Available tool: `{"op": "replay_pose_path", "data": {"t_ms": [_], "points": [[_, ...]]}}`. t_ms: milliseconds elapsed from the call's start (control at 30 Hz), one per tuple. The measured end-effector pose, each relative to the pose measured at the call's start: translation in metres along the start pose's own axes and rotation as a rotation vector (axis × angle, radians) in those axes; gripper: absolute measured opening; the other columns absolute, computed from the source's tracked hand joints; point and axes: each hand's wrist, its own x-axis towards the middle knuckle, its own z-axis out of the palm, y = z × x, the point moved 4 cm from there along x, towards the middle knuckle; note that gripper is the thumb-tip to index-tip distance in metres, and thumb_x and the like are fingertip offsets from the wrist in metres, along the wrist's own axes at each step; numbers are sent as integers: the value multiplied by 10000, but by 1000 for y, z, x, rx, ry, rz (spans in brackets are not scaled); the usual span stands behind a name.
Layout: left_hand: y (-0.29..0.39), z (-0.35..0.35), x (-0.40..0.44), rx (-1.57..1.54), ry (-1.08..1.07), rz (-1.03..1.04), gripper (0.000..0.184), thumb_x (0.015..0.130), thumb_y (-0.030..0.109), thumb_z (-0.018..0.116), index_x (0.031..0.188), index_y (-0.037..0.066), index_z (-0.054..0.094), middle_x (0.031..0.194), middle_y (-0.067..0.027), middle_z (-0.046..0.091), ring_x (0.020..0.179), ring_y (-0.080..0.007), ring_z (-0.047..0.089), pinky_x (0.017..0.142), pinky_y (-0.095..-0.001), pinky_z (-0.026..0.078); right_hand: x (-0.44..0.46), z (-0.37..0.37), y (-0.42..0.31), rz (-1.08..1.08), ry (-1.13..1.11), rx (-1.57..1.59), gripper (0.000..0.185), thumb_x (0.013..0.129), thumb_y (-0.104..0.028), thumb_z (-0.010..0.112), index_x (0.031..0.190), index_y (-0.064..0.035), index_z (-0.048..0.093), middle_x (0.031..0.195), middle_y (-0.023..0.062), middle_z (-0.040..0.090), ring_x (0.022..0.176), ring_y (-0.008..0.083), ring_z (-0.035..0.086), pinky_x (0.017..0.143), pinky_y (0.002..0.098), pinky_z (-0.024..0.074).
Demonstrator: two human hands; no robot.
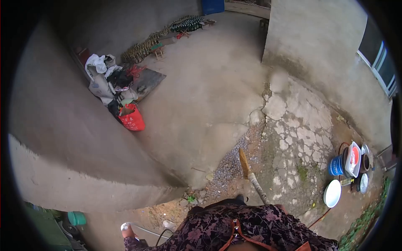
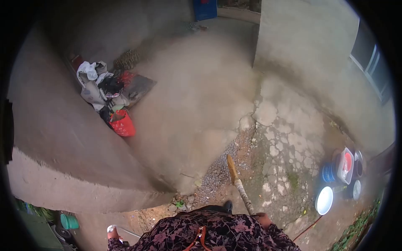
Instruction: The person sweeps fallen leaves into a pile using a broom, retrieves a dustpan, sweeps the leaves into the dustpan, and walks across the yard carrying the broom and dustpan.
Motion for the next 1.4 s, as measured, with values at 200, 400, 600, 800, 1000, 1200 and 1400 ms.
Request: {"op": "replay_pose_path", "data": {"t_ms": [200,400,600,800,1000,1200,1400], "points": [[60,103,-108,173,20,70,514,815,341,586,1156,-24,461,834,-174,627,472,-284,585,324,-325,451,136,-56,-143,-124,-296,180,163,754,-51,596,866,67,603,716,94,622,601,168,603,538,285,487],[194,298,-89,232,-103,141,487,815,356,584,1118,-14,488,818,-161,626,485,-272,579,349,-323,448,290,-74,-309,-136,-415,279,408,767,-49,576,1135,81,459,833,131,628,668,177,613,548,303,496],[454,547,38,304,-240,405,464,815,371,582,1080,-4,515,802,-148,625,498,-261,572,374,-322,446,440,-112,-487,-149,-419,45,178,770,-117,598,806,53,636,721,107,642,592,174,609,547,290,479],[816,719,54,280,-477,607,444,814,385,581,1042,7,542,786,-135,625,511,-249,566,399,-321,443,513,-172,-579,-439,-346,-268,193,759,-187,625,768,0,668,670,67,643,586,144,622,557,276,498],[1083,891,38,244,-620,733,428,814,400,579,1004,17,569,770,-122,624,524,-237,559,425,-319,440,617,-227,-707,67,-111,-128,266,745,-271,651,821,-18,683,733,76,662,632,143,622,611,274,497],[1219,990,42,212,-545,663,417,814,415,577,966,27,596,754,-109,623,537,-225,553,450,-318,437,761,-290,-917,-138,-241,138,256,741,-170,664,836,66,636,768,110,651,642,166,624,591,283,502],[1341,1069,68,120,-440,528,412,813,430,576,928,37,622,738,-96,623,550,-213,546,475,-317,435,889,-349,-1144,-131,-217,229,280,779,-97,632,981,80,550,756,122,626,623,178,617,546,303,511]]}}
